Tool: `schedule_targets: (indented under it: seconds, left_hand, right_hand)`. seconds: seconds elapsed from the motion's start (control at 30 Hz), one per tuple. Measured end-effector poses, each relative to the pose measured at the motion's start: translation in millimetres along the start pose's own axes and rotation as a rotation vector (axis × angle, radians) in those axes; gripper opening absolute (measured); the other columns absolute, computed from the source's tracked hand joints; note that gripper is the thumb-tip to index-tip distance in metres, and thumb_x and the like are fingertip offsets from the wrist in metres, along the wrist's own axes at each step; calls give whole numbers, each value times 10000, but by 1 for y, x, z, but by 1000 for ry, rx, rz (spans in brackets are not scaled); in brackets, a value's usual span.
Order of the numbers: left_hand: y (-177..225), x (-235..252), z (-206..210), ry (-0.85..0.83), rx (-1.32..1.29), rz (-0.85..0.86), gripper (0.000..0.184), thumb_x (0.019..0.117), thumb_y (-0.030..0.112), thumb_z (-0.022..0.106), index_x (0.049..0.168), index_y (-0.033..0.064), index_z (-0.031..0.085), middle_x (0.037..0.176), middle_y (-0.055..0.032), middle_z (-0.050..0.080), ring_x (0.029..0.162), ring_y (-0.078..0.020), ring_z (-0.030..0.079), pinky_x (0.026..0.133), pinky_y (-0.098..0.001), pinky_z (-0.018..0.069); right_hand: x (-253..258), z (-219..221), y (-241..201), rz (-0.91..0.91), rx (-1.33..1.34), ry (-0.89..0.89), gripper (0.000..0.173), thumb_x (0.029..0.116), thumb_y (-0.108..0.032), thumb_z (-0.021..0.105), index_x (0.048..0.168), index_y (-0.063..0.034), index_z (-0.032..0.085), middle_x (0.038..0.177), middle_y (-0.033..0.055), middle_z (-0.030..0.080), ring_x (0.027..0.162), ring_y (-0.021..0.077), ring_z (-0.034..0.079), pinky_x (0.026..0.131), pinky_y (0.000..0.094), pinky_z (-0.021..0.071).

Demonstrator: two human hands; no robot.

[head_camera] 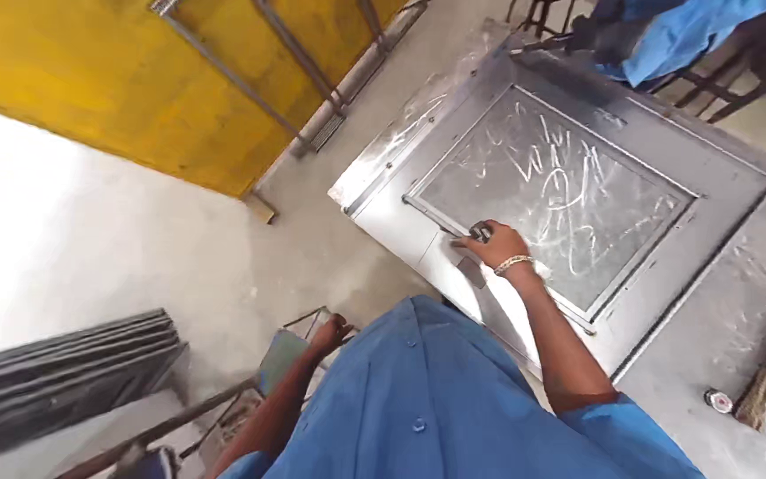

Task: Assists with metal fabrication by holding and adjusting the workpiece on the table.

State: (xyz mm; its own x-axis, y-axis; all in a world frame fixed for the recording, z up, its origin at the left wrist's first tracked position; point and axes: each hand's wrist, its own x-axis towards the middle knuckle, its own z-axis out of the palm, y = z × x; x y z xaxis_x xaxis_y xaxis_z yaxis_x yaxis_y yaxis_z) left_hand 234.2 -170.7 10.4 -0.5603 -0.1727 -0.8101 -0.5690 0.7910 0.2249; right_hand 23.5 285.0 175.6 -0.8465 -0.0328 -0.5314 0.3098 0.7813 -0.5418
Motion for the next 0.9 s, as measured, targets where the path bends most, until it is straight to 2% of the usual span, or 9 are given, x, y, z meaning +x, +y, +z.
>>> schedule_targets:
  seconds: [0.13,0.2,0.33,0.47,0.53,0.63,0.7,0.8,0.9]
  left_hand:
    - [-13,-2,9,7,-309,-51,473,1078,307,545,1398,-41,516,1223,-307,643,1088,-411,662,978,-568,516]
    - [-19,-8,15,2,-374,-70,452,1088,282,528,1401,-45,517,1265,-310,623,1135,-402,646,1011,-550,506]
    - [-46,-9,35,13,-400,-62,447,1092,307,520,1387,-27,553,1242,-287,651,1098,-393,667,992,-551,511]
    - [-82,-17,63,36,-539,-83,449,1089,320,524,1379,-21,567,1269,-282,643,1118,-398,663,994,-566,515]
    - [-106,-20,83,67,-627,-131,458,1079,342,543,1397,14,569,1294,-260,642,1151,-389,655,1000,-572,516]
    - [-131,-38,105,103,-699,-180,460,1083,314,539,1391,-27,554,1262,-290,645,1116,-411,663,983,-574,523]
    - [-147,-45,120,77,-705,-235,476,1087,321,529,1395,-40,545,1264,-302,639,1117,-420,661,995,-578,513]
    - [-202,-18,175,55,-685,-280,516,1056,405,565,1356,-13,600,1203,-281,679,1064,-410,692,957,-594,541]
    - [-227,-11,210,35,-724,-261,514,1067,420,531,1351,-4,597,1229,-270,673,1109,-406,680,982,-600,535]
  right_hand:
    - [-12,4,-7,46,-161,-12,582,899,-590,705,1194,-88,703,1022,212,722,985,412,691,841,668,513]
    - [-11,18,-12,66,-212,29,581,896,-594,698,1190,-93,703,1014,214,726,975,423,697,810,671,520]
    - [-13,37,-25,81,-276,105,566,891,-594,692,1170,-101,697,993,220,721,957,432,695,763,672,519]
    - [-14,42,-23,94,-249,145,584,888,-583,692,1211,-96,681,1003,226,719,934,427,697,778,667,521]
    - [-8,42,-11,92,-151,127,623,884,-563,709,1255,-67,640,957,217,707,801,381,694,736,623,549]
    - [-7,41,6,89,89,112,597,906,-464,743,1313,-55,594,865,146,681,615,232,641,627,454,572]
    - [-10,40,8,103,181,141,542,923,-417,742,1310,-65,602,801,107,665,554,172,608,565,372,553]
    - [-15,43,12,114,239,220,461,929,-376,737,1253,-65,636,772,86,666,537,163,608,547,363,558]
    - [-20,47,18,120,253,255,479,936,-377,734,1266,-54,608,775,84,662,540,163,611,543,358,558]
